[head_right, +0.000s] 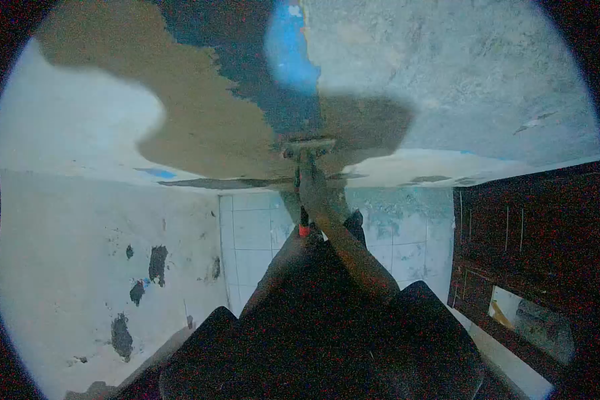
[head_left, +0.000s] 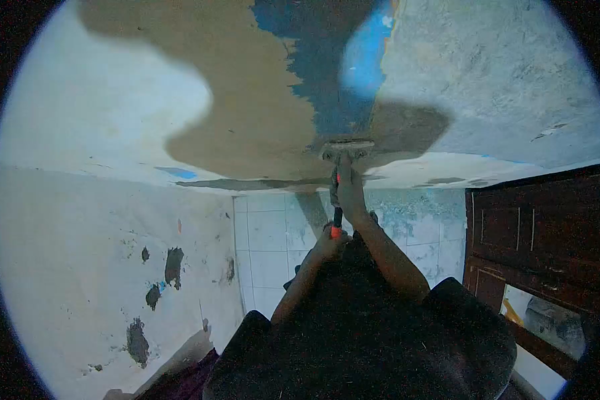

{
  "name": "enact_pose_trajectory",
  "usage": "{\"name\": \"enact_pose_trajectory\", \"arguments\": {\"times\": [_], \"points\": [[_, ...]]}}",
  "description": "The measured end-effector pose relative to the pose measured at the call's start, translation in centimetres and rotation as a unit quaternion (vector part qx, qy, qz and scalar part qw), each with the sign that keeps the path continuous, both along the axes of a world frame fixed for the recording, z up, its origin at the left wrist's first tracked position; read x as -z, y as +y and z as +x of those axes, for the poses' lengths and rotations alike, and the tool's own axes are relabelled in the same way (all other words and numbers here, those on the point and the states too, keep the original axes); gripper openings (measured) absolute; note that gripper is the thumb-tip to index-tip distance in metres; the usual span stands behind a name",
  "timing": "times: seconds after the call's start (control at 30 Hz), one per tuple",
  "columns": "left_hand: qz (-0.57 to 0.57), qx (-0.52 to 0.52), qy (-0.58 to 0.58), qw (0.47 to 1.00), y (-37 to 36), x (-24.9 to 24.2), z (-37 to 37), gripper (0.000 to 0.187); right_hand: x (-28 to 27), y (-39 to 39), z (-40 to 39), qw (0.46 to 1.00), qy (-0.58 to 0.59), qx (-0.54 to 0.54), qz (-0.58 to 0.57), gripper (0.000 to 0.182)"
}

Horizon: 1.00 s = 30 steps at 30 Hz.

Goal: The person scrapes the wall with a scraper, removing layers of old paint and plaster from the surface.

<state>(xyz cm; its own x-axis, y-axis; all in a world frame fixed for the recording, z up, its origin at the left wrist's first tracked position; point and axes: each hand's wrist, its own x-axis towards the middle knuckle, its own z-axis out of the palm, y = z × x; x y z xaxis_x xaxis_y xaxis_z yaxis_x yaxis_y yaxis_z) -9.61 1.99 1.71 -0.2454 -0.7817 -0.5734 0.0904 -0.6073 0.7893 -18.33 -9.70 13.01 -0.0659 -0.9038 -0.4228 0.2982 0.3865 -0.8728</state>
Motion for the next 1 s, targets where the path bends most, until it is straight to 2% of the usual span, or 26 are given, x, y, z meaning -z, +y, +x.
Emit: {"name": "enact_pose_trajectory", "arguments": {"times": [0.03, 0.07, 0.1, 0.17, 0.2, 0.23, 0.3, 0.33, 0.43, 0.47, 0.53, 0.67, 0.7, 0.73, 0.77, 0.83, 0.87, 0.9, 0.93, 0.97, 1.0], "points": [[-0.06, 0.015, 0.011, 0.998, -0.1, 2.0, 0.2, 0.022, 0.2, -0.2, 0.0, 1.0, 0.005, -0.002, 0.021, 0.047], [-0.043, 0.081, 0.009, 0.996, -0.1, 0.9, 0.6, 0.02, -0.5, 0.1, -0.1, 1.0, -0.015, -0.006, 0.025, 0.048], [-0.04, 0.081, 0.011, 0.996, -0.3, -1.4, 0.5, 0.02, -0.4, 0.0, 0.0, 1.0, -0.013, -0.006, 0.028, 0.048], [0.002, -0.011, -0.071, 0.997, -0.7, -5.3, -0.1, 0.02, 0.2, 0.1, 0.0, 1.0, -0.003, 0.004, -0.025, 0.048], [-0.017, 0.014, -0.046, 0.999, -1.2, -3.9, 0.5, 0.021, 2.0, -0.5, 0.1, 0.999, 0.015, 0.025, 0.024, 0.048], [-0.018, 0.012, -0.047, 0.999, -1.3, -4.6, 0.5, 0.021, 2.4, -0.5, 0.3, 0.999, 0.013, 0.023, 0.023, 0.048], [0.019, -0.008, -0.068, 0.997, -2.5, -6.0, 0.2, 0.025, 1.8, -0.8, 0.3, 0.999, 0.017, 0.02, -0.032, 0.05], [-0.007, 0.045, -0.052, 0.998, -2.7, -5.1, 0.6, 0.023, 0.8, -0.9, 0.4, 0.999, 0.017, 0.02, -0.041, 0.051], [-0.058, 0.025, -0.023, 0.998, -1.7, -4.9, 0.3, 0.021, -0.1, -0.6, 0.1, 0.999, 0.03, 0.005, -0.016, 0.052], [-0.052, 0.024, -0.022, 0.998, -1.5, -5.2, 0.3, 0.021, 0.3, -0.5, 0.2, 0.999, 0.039, 0.016, -0.02, 0.052], [0.034, -0.012, -0.051, 0.998, -2.1, -5.8, 0.3, 0.02, 0.8, -0.2, 0.4, 0.999, 0.033, 0.011, -0.018, 0.052], [-0.033, 0.02, -0.005, 0.999, -2.5, -2.7, 0.1, 0.019, 1.0, -1.4, 0.1, 0.997, 0.041, 0.018, -0.061, 0.049], [-0.028, -0.002, -0.033, 0.999, -3.1, -6.1, -0.4, 0.019, -0.9, -1.3, 0.0, 0.997, 0.028, 0.021, -0.07, 0.048], [-0.019, -0.023, -0.059, 0.998, -3.5, -7.8, -0.9, 0.02, -5.1, -1.2, -0.1, 0.998, 0.032, 0.022, -0.043, 0.047], [-0.027, 0.023, -0.019, 0.999, -4.4, -6.4, -0.7, 0.021, -5.6, -1.0, 0.0, 0.999, 0.034, 0.023, -0.035, 0.047], [0.009, 0.017, 0.02, 1.0, -4.1, -2.8, -0.3, 0.023, -6.5, -1.5, 0.1, 0.993, 0.037, 0.03, -0.104, 0.047], [0.0, 0.019, 0.021, 1.0, -3.6, -1.9, -0.3, 0.023, -3.8, -1.4, 0.0, 0.992, 0.079, 0.019, -0.099, 0.048], [-0.077, 0.009, -0.048, 0.996, -2.1, -1.2, -0.3, 0.024, -2.1, -1.2, -0.1, 0.991, 0.08, 0.021, -0.107, 0.048], [-0.148, 0.0, -0.117, 0.982, -1.2, -1.0, -0.3, 0.025, -0.5, -0.7, -0.1, 0.996, 0.06, 0.013, -0.067, 0.048], [-0.068, 0.048, -0.075, 0.994, -1.3, -2.9, 0.3, 0.03, 1.0, -0.5, -0.2, 0.999, 0.042, 0.005, -0.026, 0.048], [-0.031, 0.066, -0.059, 0.996, -1.4, -2.5, 0.4, 0.031, 1.1, -0.5, -0.1, 0.998, 0.054, 0.012, -0.027, 0.048]]}}
